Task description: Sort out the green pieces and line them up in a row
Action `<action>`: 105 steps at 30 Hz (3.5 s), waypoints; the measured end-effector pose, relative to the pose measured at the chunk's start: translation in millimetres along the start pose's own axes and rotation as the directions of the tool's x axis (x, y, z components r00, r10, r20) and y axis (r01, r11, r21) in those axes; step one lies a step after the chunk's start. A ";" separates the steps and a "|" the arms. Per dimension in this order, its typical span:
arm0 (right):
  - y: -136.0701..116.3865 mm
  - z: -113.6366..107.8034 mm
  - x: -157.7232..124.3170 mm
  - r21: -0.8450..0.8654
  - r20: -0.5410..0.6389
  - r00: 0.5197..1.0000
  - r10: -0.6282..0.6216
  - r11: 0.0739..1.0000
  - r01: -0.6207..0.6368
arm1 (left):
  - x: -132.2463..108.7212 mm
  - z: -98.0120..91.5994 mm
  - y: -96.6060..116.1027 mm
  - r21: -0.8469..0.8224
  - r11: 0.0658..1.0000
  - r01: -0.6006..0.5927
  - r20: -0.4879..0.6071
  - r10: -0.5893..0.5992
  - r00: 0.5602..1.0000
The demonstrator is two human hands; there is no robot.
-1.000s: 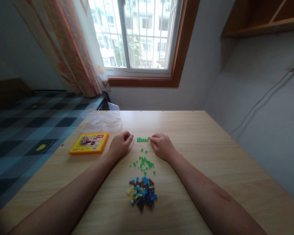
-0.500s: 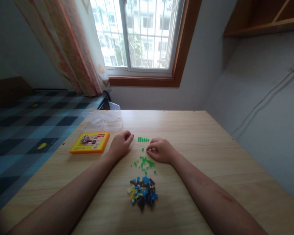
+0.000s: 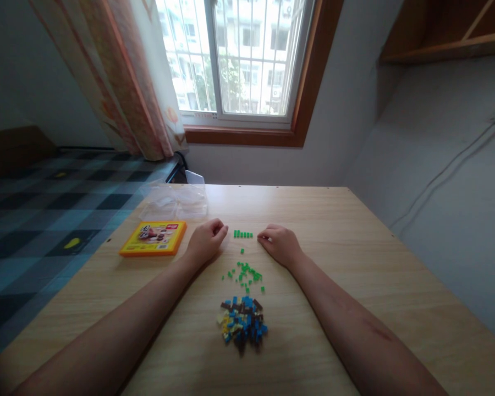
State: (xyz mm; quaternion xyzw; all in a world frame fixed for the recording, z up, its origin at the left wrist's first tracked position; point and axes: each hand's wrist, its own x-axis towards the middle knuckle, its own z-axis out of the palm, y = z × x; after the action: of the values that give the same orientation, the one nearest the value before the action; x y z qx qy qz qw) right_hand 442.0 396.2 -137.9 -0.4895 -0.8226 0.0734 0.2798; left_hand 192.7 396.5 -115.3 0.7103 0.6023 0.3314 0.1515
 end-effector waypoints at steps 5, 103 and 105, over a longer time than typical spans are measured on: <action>-1.5 1.5 0.9 -0.059 0.026 0.999 0.018 0.998 -0.017 | -0.2 -0.1 1.0 0.010 1.000 0.004 0.019 -0.004 1.000; 3.7 0.7 1.8 -0.036 0.009 1.000 0.026 0.999 -0.026 | 0.7 0.2 2.1 0.071 0.997 -0.009 0.041 0.006 0.999; 3.8 0.8 1.9 -0.021 0.013 1.000 0.029 0.999 -0.028 | 0.6 0.5 1.8 0.067 0.998 -0.011 0.037 0.008 0.999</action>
State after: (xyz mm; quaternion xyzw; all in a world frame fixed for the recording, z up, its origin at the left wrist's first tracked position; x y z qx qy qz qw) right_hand 443.8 399.8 -139.4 -0.5036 -0.8181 0.0719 0.2681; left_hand 194.4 396.7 -114.4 0.7239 0.6067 0.2985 0.1371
